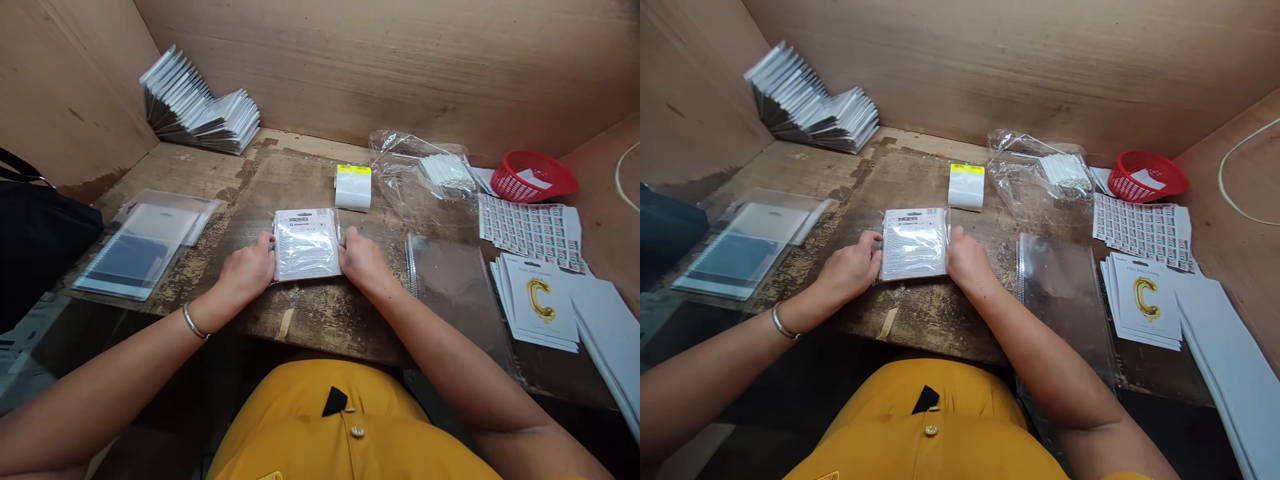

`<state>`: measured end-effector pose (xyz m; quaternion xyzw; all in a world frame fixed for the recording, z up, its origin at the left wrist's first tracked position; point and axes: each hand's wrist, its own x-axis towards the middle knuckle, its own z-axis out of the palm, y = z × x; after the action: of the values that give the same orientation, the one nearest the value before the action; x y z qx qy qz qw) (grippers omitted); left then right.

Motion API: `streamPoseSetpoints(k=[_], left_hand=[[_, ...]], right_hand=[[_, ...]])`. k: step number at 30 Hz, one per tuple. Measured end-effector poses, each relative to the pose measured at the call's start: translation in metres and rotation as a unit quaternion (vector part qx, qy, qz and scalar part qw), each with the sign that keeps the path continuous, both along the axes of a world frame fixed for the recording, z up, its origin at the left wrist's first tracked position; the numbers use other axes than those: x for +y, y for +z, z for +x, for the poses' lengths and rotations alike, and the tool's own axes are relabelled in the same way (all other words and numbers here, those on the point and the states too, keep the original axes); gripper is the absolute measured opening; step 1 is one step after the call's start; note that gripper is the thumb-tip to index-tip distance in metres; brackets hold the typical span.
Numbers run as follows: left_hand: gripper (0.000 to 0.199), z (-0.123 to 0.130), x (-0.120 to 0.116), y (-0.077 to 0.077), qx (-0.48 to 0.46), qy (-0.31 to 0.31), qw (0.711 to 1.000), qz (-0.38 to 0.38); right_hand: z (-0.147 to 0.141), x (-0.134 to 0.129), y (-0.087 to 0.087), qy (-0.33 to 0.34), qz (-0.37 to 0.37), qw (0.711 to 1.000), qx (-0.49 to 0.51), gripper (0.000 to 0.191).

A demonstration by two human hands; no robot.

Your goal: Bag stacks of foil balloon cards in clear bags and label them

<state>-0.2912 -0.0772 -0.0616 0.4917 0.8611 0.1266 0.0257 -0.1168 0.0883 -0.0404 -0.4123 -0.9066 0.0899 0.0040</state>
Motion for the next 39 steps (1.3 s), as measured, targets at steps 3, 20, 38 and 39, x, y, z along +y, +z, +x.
streamPoseSetpoints(k=[3,20,38,39], left_hand=[[0.039,-0.002,-0.007,0.003,0.042,-0.008,0.996,0.075],[0.072,0.067,-0.063,-0.031,0.075,-0.121,0.988,0.052],[0.019,-0.005,0.219,0.042,-0.564,0.079,0.790,0.227],[0.013,-0.008,0.226,0.037,-0.577,0.083,0.782,0.221]], right_hand=[[0.015,0.004,0.008,0.035,0.096,0.992,0.078,0.018],[0.066,-0.062,-0.025,0.152,-0.024,0.984,0.084,0.067],[-0.071,0.168,0.016,-0.143,-0.072,0.938,0.307,0.029],[-0.072,0.170,0.011,-0.138,-0.080,0.934,0.321,0.029]])
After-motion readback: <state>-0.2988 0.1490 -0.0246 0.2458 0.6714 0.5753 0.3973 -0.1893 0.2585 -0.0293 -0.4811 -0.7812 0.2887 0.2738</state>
